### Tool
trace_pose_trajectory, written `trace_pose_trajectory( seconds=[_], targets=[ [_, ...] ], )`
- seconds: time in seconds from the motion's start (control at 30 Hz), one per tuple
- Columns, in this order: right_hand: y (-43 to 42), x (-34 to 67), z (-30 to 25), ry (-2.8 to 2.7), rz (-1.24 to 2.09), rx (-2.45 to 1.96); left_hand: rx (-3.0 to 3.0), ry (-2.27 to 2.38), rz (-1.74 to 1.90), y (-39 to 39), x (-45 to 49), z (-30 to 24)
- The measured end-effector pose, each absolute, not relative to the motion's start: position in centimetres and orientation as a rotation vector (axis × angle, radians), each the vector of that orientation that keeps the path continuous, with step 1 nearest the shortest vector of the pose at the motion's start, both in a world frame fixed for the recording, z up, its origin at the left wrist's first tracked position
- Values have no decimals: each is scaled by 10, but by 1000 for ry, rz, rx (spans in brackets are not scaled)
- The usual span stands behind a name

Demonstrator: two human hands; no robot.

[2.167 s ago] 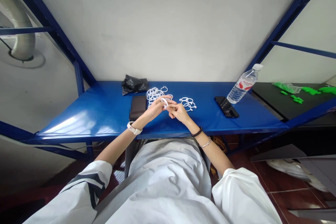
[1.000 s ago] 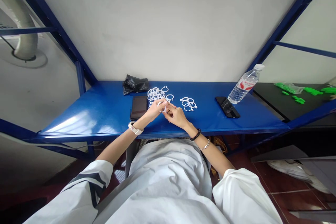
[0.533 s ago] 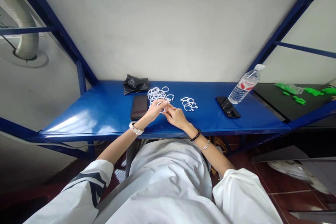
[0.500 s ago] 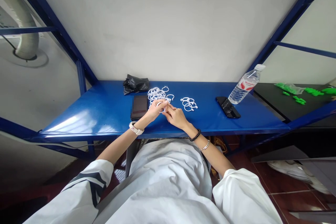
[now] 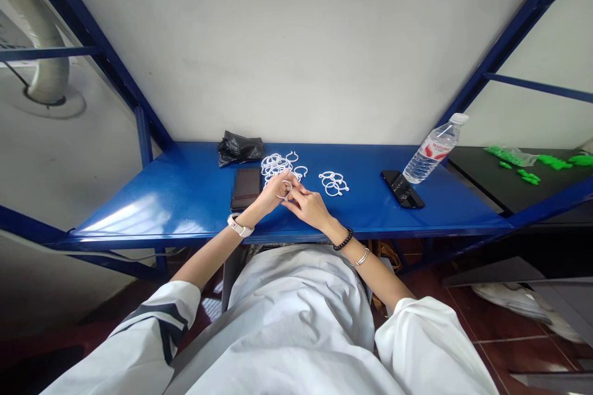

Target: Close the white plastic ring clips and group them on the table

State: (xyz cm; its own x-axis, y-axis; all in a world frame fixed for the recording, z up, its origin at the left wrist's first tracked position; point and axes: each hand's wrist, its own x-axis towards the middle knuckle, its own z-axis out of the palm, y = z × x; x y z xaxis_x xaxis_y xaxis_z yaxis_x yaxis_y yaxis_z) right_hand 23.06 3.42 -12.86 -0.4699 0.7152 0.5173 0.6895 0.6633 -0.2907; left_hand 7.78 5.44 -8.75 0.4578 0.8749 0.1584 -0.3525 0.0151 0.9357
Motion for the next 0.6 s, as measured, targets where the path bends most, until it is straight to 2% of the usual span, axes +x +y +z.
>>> trace_pose_trajectory(
  seconds=[0.2, 0.6],
  targets=[
    [31, 223, -135, -2256, 19, -1109, 1125, 544, 988, 51, 77, -82],
    [24, 219, -131, -2102, 260, -1114, 851, 486, 1100, 67, 74, -86]
  ],
)
